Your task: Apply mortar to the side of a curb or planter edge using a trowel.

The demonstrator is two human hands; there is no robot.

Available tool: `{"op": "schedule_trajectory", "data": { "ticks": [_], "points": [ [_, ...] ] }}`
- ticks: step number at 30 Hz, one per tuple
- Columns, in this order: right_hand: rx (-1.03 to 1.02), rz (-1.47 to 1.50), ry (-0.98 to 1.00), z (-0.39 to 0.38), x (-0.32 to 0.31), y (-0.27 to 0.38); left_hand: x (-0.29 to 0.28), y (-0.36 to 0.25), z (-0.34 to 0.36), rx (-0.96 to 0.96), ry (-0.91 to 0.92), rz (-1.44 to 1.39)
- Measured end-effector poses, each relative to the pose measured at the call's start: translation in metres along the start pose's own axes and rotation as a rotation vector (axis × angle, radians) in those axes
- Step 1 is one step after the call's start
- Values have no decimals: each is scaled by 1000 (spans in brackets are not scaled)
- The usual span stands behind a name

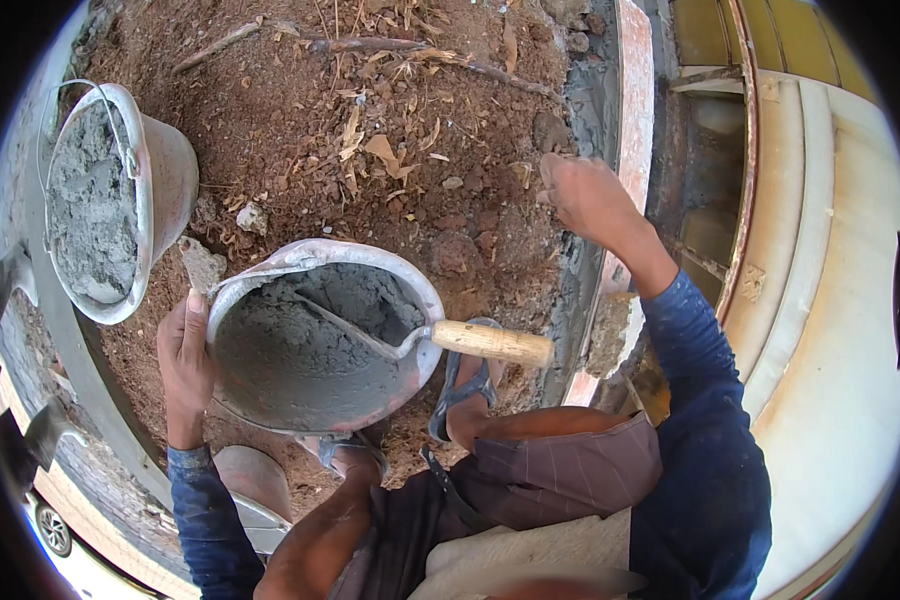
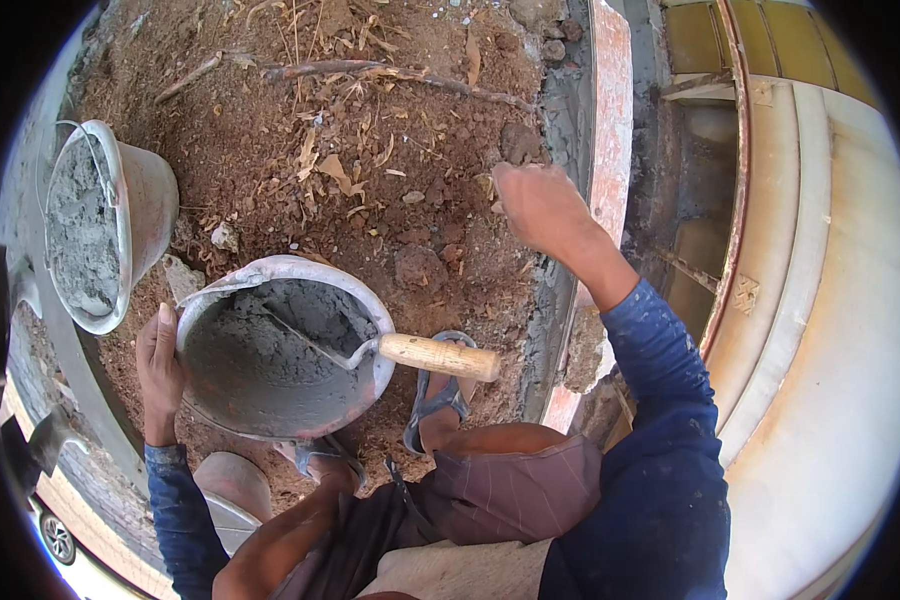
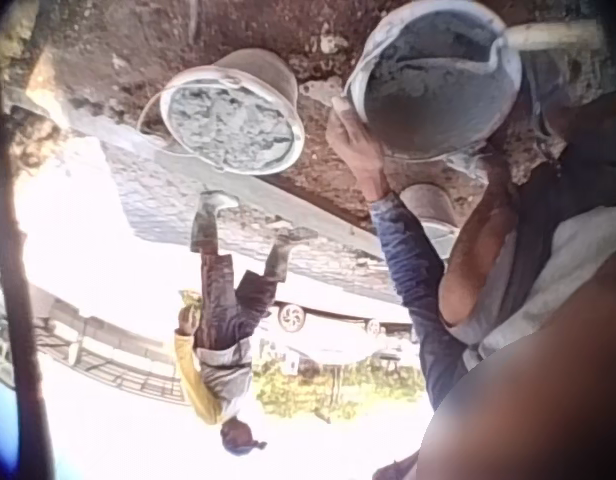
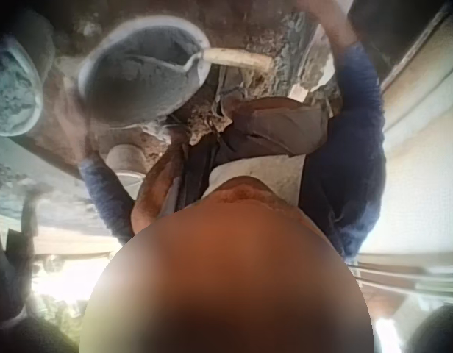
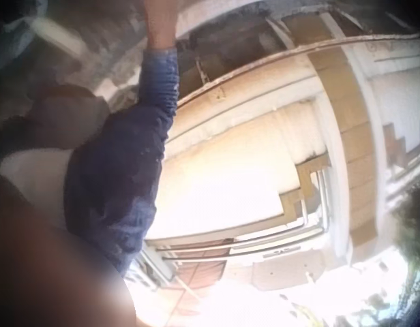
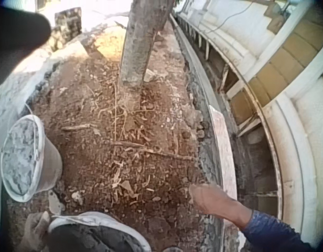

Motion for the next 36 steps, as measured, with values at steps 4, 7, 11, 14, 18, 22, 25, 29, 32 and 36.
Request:
{"op": "schedule_trajectory", "data": {
  "ticks": [4,7,11,14,18,22,25,29,32,36],
  "points": [
    [22,745,300,-37,-19,83,-4,0,-7,11,-35,-16],
    [-76,620,385,-69,-22,136,0,-7,-18,-1,-10,-44],
    [-121,352,333,-102,10,155,24,-30,-39,8,33,-153],
    [-141,328,288,-115,32,162,23,-37,-55,32,-25,-172],
    [-262,381,216,-134,21,180,21,-40,-73,-13,-7,-228],
    [-196,414,253,-137,-2,169,26,-46,-85,-15,-51,-390],
    [-218,323,191,-138,-35,159,3,-49,-89,-84,-87,-423],
    [-115,167,-8,-116,-58,142,-9,-37,-77,-135,-66,-316],
    [-64,8,-77,-102,-63,142,2,-53,-79,26,-104,-282],
    [-176,-271,-279,-85,-52,168,10,-46,-81,-88,-23,-276]
  ]
}}
Point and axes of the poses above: each hand's wrist, its own z-axis towards the middle knuckle, its own x-axis out of the palm, y = z × x, the point moved 10 cm from there along z, towards the middle knuckle, and after that the axes turned 6 degrees about -y, right-handed, at the moved point
